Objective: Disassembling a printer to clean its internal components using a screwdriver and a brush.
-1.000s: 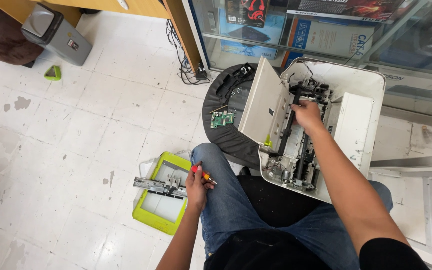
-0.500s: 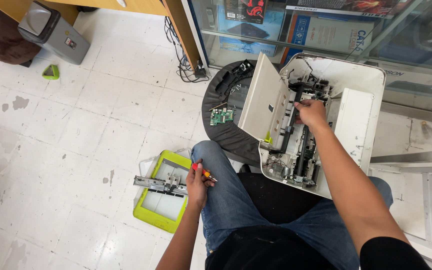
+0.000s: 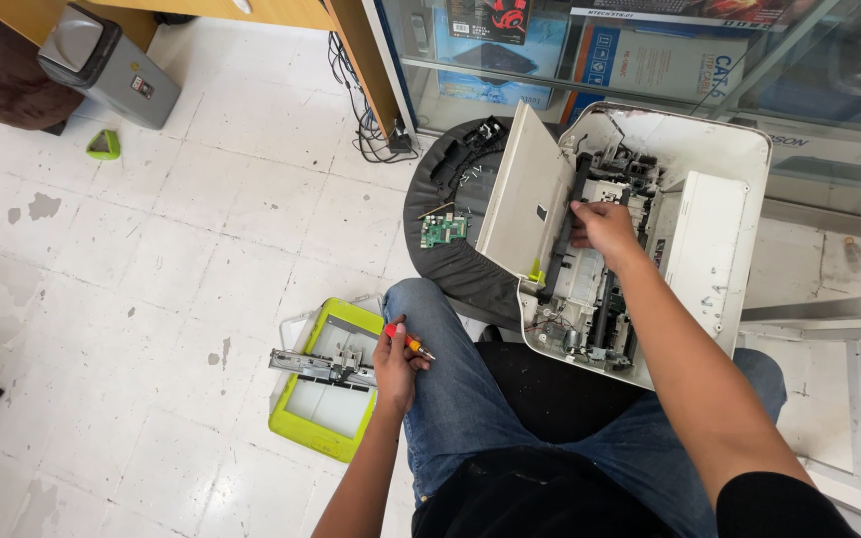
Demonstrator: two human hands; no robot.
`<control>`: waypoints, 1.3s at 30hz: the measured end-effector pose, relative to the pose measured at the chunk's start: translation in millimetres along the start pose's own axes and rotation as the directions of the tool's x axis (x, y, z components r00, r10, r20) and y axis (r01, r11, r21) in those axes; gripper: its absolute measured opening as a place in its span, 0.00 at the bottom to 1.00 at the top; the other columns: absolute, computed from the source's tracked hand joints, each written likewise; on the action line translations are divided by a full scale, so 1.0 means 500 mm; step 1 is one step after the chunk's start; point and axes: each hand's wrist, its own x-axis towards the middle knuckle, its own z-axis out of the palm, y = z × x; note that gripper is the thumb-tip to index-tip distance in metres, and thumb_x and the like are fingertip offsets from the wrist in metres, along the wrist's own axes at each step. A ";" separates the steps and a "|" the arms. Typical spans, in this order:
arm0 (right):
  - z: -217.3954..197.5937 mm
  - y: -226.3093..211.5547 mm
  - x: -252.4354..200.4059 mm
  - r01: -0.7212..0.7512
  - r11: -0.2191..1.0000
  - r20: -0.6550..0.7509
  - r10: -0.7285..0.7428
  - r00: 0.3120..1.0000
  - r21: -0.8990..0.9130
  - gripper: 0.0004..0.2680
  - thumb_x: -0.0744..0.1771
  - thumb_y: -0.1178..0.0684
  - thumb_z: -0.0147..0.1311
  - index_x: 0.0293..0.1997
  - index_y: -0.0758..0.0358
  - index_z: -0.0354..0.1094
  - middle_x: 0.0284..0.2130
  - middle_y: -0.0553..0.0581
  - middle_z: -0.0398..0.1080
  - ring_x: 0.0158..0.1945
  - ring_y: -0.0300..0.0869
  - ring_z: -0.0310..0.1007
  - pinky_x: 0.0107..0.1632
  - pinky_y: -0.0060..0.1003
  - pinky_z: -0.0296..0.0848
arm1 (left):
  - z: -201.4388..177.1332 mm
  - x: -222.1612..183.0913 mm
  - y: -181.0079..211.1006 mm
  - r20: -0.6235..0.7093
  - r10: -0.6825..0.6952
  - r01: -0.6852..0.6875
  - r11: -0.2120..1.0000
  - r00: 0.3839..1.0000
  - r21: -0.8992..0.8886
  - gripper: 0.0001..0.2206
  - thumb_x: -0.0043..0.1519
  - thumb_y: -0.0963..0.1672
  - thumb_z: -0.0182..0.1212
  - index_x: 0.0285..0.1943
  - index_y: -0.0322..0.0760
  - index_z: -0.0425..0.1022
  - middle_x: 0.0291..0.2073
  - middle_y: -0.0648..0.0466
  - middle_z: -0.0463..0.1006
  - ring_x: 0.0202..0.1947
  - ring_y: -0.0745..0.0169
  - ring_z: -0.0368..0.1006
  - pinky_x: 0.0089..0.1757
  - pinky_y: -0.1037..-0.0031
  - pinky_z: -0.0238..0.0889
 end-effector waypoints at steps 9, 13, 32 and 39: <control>-0.017 -0.028 -0.027 0.066 0.974 0.047 -0.057 0.997 -0.215 0.21 0.66 0.49 0.65 0.57 0.80 0.67 0.36 0.70 0.76 0.34 0.51 0.81 0.35 0.40 0.82 | -0.001 0.005 -0.003 -0.002 -0.004 0.004 1.000 1.000 0.013 0.19 0.72 0.46 0.50 0.68 0.29 0.63 0.31 0.45 0.72 0.20 0.57 0.77 0.19 0.78 0.75; -0.043 -0.031 -0.019 0.132 0.898 0.032 -0.131 0.991 -0.419 0.17 0.67 0.48 0.61 0.55 0.75 0.71 0.35 0.65 0.78 0.33 0.47 0.81 0.33 0.38 0.81 | 0.005 0.000 0.006 -0.003 0.007 -0.007 1.000 1.000 0.005 0.19 0.72 0.46 0.50 0.68 0.29 0.63 0.31 0.46 0.72 0.20 0.58 0.77 0.18 0.79 0.74; -0.035 -0.010 -0.207 0.592 0.158 0.583 -0.104 0.806 -0.791 0.17 0.67 0.45 0.55 0.57 0.68 0.71 0.46 0.66 0.73 0.49 0.56 0.77 0.48 0.50 0.77 | -0.015 0.018 -0.021 0.005 0.021 -0.021 1.000 1.000 -0.010 0.19 0.72 0.46 0.50 0.68 0.30 0.64 0.31 0.46 0.72 0.20 0.56 0.77 0.17 0.78 0.74; -0.034 0.075 -0.191 0.690 0.022 0.662 -0.264 0.702 -0.723 0.08 0.68 0.52 0.54 0.47 0.63 0.75 0.36 0.58 0.74 0.42 0.50 0.77 0.41 0.43 0.77 | -0.009 0.013 -0.014 0.006 0.016 -0.016 1.000 1.000 0.001 0.19 0.72 0.46 0.51 0.68 0.29 0.63 0.31 0.46 0.72 0.20 0.56 0.77 0.17 0.78 0.74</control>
